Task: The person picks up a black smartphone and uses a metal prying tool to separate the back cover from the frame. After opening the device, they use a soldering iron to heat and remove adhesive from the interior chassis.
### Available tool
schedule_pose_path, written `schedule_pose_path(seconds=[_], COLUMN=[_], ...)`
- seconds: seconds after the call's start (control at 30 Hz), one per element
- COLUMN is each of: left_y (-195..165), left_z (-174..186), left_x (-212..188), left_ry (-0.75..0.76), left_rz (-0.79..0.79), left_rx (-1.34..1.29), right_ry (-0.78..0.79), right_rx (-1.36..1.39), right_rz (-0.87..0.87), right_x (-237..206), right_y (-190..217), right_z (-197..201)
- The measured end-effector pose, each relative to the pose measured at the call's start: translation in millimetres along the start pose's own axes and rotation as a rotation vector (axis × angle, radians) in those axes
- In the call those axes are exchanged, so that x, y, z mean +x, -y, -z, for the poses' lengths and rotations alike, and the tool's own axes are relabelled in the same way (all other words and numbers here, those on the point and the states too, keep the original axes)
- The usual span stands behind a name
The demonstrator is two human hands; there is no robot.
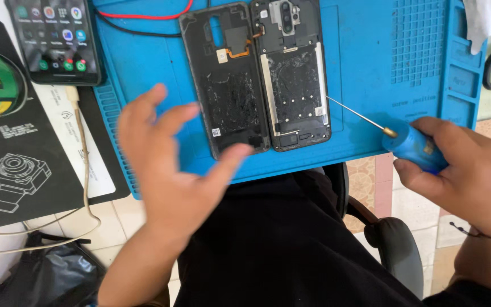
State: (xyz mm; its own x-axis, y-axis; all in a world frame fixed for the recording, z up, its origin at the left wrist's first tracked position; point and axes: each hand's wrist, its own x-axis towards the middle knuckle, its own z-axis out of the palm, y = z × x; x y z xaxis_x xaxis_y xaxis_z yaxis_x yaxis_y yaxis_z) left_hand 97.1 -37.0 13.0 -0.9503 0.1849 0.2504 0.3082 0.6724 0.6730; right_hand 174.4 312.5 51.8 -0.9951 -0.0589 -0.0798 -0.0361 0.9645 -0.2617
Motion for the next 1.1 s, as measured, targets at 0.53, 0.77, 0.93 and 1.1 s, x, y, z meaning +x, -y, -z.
schedule_pose_path(seconds=[0.53, 0.77, 0.93, 1.1], left_y=[-21.9, -19.7, -18.8, -17.7], left_z=[-41.0, -43.1, -44.7, -44.3], left_x=[-2.5, -3.8, -4.1, -4.4], left_ry=[0.024, 0.017, 0.021, 0.025], left_rz=[0.025, 0.013, -0.004, -0.012], left_rx=[0.149, 0.159, 0.162, 0.140], right_ry=[-0.084, -0.088, -0.077, -0.094], right_rx=[-0.106, -0.072, -0.057, -0.083], right_rz=[0.094, 0.130, 0.126, 0.087], right_x=[0.9, 2.9, 2.7, 0.3], right_y=[2.1, 2.4, 2.5, 7.2], right_z=[-10.2, -9.6, -9.3, -10.6])
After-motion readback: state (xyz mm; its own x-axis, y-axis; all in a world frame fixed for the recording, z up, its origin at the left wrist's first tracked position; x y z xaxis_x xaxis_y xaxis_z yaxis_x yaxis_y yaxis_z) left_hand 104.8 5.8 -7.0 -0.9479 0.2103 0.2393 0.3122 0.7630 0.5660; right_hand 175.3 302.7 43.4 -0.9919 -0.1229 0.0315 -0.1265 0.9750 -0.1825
